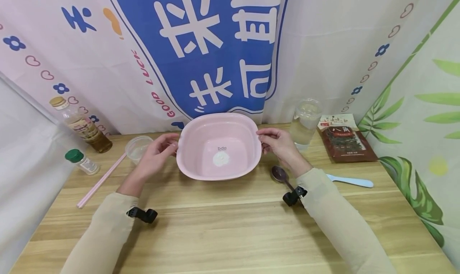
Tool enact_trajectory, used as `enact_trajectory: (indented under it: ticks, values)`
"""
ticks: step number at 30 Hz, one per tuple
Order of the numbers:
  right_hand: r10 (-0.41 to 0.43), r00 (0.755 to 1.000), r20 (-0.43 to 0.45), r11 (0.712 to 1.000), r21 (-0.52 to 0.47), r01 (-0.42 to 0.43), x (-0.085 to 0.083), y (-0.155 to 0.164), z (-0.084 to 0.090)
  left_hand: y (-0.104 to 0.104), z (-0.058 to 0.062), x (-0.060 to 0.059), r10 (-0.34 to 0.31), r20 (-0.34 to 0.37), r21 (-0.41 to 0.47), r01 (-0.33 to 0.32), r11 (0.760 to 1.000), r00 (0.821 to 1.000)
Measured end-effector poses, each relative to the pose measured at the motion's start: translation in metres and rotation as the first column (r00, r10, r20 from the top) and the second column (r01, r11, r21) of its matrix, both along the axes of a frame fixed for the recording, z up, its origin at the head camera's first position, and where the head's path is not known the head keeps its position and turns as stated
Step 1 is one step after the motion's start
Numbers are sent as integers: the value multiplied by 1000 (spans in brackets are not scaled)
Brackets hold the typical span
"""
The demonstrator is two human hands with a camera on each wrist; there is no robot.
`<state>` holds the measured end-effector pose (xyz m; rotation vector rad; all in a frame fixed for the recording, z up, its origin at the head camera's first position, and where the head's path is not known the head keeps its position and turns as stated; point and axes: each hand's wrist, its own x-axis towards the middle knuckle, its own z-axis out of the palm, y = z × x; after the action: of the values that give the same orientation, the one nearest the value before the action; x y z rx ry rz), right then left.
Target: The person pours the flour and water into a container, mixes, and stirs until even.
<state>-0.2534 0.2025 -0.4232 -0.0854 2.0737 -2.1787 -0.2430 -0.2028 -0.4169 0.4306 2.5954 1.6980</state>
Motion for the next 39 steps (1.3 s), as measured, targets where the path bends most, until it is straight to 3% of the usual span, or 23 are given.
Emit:
enact_trajectory:
  ticks: [12, 20, 34, 39]
  values:
    - [-2, 1000, -18, 1000, 27, 3, 3, 5, -1, 11, 0, -3, 55, 13, -29, -55, 998, 998]
    - [-4, 999, -43, 989, 146, 11, 11, 12, 6, 12, 0, -3, 59, 32, -15, -59, 998, 998]
    - [-40, 981, -188, 963, 254, 88, 38, 54, 13, 10, -1, 0, 72, 25, -39, -71, 997, 997]
    - [-57, 973, -224, 931, 339, 133, 51, 74, 14, 9, -2, -1, 68, 21, -39, -67, 997, 997]
